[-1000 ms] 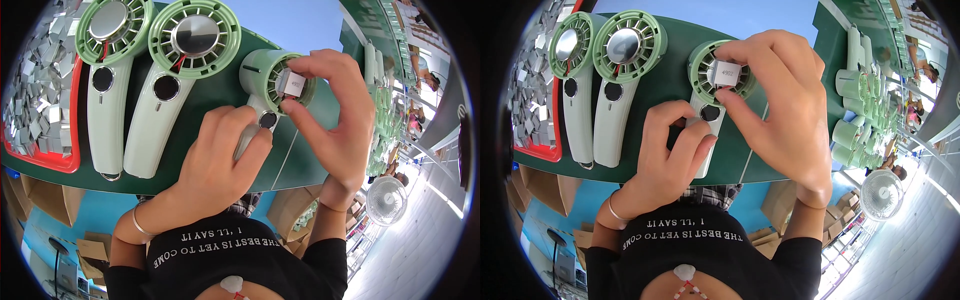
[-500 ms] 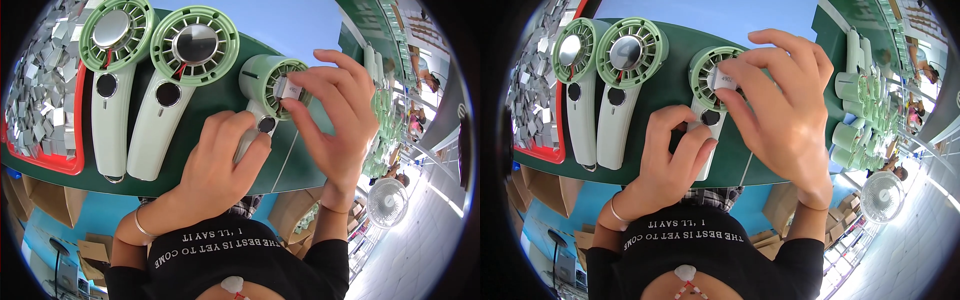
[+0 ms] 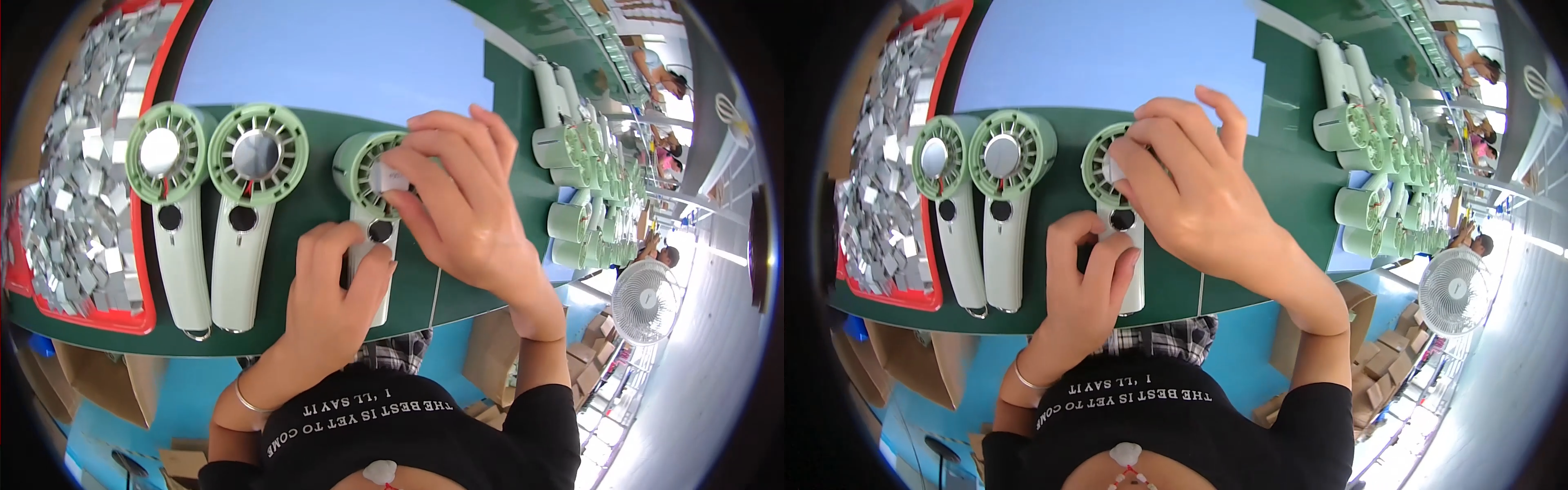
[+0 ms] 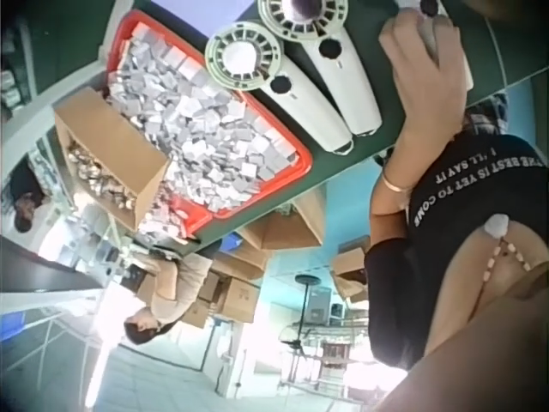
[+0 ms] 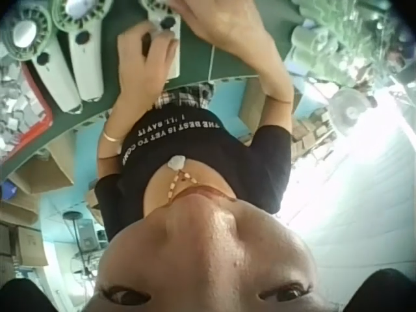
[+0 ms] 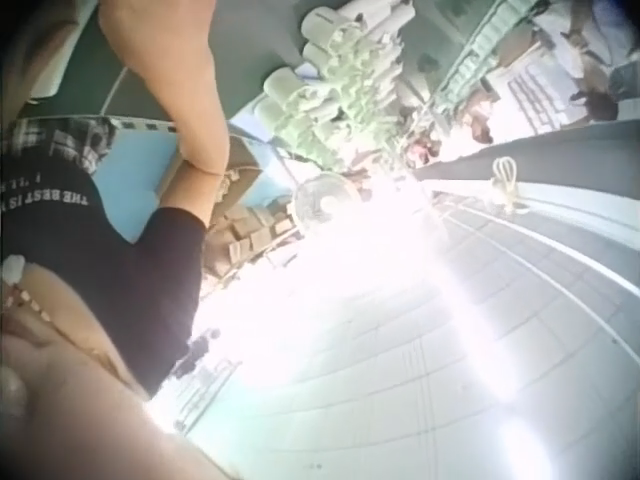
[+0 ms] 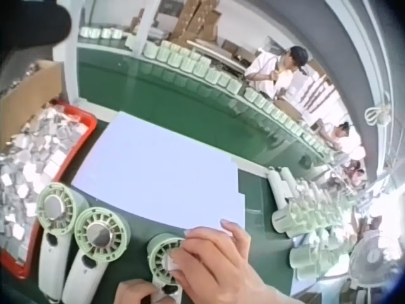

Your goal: The person assembles handheld fans by applying thermal pads, square electronic components, and round metal plates into the fan centers by hand, then passes the fans down the assembly line.

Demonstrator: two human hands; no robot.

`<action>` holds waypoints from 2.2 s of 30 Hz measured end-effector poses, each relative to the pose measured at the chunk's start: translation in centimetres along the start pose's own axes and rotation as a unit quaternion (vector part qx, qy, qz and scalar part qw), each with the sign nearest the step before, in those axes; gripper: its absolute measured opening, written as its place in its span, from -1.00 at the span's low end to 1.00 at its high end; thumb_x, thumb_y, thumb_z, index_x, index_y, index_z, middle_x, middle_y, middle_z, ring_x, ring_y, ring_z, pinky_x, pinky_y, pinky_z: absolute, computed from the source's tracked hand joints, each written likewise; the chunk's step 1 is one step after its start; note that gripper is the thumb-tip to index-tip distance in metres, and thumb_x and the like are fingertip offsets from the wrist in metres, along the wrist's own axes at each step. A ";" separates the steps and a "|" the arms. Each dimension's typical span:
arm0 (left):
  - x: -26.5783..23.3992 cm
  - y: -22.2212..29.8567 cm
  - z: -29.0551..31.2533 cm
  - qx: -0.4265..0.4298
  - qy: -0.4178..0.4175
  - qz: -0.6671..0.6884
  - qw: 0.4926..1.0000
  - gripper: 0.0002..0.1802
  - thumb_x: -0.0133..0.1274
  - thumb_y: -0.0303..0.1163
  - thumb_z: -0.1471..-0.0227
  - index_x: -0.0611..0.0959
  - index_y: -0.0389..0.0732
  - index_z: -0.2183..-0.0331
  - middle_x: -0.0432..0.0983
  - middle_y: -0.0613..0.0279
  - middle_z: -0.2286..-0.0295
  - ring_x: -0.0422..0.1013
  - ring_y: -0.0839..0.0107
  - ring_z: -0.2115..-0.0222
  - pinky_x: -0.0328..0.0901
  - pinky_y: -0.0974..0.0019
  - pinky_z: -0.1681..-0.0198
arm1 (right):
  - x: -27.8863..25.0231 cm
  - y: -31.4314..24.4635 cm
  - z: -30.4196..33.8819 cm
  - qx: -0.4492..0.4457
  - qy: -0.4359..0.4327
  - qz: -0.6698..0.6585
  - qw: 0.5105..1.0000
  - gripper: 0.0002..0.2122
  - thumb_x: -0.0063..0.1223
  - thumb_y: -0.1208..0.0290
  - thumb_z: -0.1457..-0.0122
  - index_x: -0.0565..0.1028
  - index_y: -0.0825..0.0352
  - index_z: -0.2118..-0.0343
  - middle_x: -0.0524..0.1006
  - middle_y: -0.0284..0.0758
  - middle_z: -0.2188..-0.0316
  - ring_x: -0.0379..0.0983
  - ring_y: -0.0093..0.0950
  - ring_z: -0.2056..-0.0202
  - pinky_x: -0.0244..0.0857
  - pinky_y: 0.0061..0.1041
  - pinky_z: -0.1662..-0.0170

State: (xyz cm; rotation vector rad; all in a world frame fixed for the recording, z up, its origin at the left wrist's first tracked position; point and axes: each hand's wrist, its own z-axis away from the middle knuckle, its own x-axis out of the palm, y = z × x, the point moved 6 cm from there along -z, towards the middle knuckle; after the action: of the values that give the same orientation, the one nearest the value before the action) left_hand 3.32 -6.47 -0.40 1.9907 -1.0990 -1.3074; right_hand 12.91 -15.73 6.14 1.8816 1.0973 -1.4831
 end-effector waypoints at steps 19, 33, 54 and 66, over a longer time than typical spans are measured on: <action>0.4 -0.1 0.9 -0.023 -0.037 0.003 0.999 -0.66 0.18 -0.61 0.05 0.53 -0.29 0.15 0.20 -0.08 0.08 0.33 0.13 0.27 0.34 0.19 0.23 | 2.4 19.6 4.8 0.449 0.084 -0.069 0.887 -0.82 0.23 0.36 -0.06 0.67 0.33 0.32 0.66 -0.33 0.41 0.55 -0.53 0.37 0.37 -0.53 0.22; 0.5 0.1 0.7 -0.013 -0.040 0.005 0.999 -0.64 0.18 -0.62 0.04 0.52 -0.30 0.15 0.18 -0.08 0.08 0.33 0.13 0.27 0.34 0.18 0.23 | 3.2 21.8 4.5 0.433 0.030 -0.128 0.892 -0.83 0.23 0.38 -0.06 0.64 0.38 0.37 0.61 -0.34 0.49 0.50 -0.51 0.41 0.34 -0.52 0.25; 0.4 -0.1 0.7 -0.009 -0.005 -0.006 1.000 -0.56 0.28 -0.58 0.19 0.55 -0.25 0.17 0.27 -0.09 0.16 0.34 0.07 0.31 0.36 0.19 0.36 | 4.9 20.0 6.2 0.330 0.243 -0.298 0.862 -0.89 0.22 0.62 -0.06 0.48 0.41 0.40 0.61 -0.30 0.38 0.54 -0.49 0.16 0.35 -0.55 0.04; 0.4 -0.2 1.0 -0.027 0.005 0.012 1.000 -0.50 0.28 -0.59 0.27 0.58 -0.22 0.17 0.30 -0.07 0.15 0.37 0.03 0.26 0.38 0.19 0.34 | -1.3 11.8 4.4 0.321 0.260 -0.545 0.730 -0.88 0.10 0.73 -0.08 0.47 0.38 0.36 0.52 -0.34 0.39 0.50 -0.42 0.11 0.20 -0.30 -0.18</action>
State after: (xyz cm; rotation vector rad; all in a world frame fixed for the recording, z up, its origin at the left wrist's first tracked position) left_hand 2.59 -6.73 -1.16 1.9369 -1.0682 -1.3006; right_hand 20.17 -26.06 5.01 2.2872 2.5354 -2.1861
